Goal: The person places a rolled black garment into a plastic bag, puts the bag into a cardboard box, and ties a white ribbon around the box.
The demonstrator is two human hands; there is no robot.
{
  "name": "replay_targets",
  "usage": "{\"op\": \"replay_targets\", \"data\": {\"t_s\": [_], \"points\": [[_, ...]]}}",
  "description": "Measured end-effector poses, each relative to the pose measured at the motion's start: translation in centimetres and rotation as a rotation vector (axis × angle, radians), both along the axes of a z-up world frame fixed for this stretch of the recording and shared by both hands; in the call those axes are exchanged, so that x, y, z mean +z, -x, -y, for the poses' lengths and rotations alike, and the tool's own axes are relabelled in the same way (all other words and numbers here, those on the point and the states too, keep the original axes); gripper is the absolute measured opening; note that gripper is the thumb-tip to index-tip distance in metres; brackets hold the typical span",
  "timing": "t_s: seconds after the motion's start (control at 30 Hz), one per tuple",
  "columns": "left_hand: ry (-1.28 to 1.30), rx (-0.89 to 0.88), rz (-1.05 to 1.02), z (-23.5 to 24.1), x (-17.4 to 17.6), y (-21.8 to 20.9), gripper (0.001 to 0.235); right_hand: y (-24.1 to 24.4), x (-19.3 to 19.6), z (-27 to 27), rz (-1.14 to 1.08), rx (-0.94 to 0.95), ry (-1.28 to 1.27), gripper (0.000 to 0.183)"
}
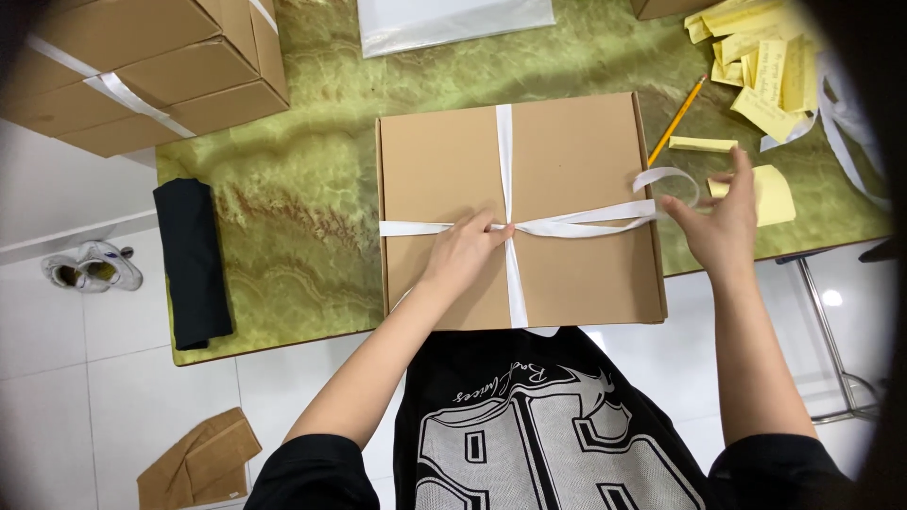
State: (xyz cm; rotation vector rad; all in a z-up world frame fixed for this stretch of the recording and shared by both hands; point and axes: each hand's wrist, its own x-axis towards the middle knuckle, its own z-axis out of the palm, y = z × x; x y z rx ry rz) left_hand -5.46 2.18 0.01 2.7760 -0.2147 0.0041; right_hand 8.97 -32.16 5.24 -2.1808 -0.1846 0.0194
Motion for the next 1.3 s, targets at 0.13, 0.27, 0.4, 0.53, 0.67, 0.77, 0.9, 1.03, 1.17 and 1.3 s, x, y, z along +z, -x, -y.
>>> {"op": "replay_targets", "data": {"t_s": [0.13, 0.27, 0.4, 0.53, 0.67, 0.77, 0.9, 1.03, 1.17, 1.3], "points": [[0.012, 0.017, -0.082, 0.1, 0.4, -0.3, 0.031, -0.6, 0.8, -2.3, 0.523, 0.228, 0.32, 0.021], [0.073, 0.044, -0.044, -0.5, -0.6, -0.4, 0.034, 0.9, -2.6, -7.9, 0.115, 0.33, 0.418, 0.021], [0.073, 0.063, -0.029, -0.6, 0.0, -0.3, 0.033, 2.9, -1.1, -11.7, 0.007, 0.514, 0.603, 0.024], [0.094, 0.059, -0.049, -0.8, -0.1, -0.2, 0.035, 3.4, -1.8, -12.1, -0.06, 0.504, 0.669, 0.028], [0.121, 0.048, -0.062, -1.0, 0.1, -0.2, 0.037, 3.6, -3.1, -12.0, -0.039, 0.503, 0.695, 0.032], [0.134, 0.041, -0.06, -1.0, 0.0, -0.3, 0.036, 4.4, -0.1, -12.8, -0.057, 0.513, 0.64, 0.033], [0.11, 0.046, -0.077, -1.0, -0.6, -0.6, 0.041, 5.0, 2.5, -13.9, -0.213, 0.484, 0.551, 0.028], [0.124, 0.05, -0.083, -0.9, 0.0, -0.6, 0.043, 5.0, 0.9, -13.8, -0.169, 0.467, 0.508, 0.026], [0.127, 0.051, -0.071, -0.9, -0.2, -0.6, 0.042, 6.6, 1.7, -13.3, -0.387, 0.39, 0.213, 0.033], [0.145, 0.054, -0.089, -0.9, -0.7, -0.9, 0.046, 8.0, 1.2, -12.8, -0.39, 0.301, 0.101, 0.024]]}}
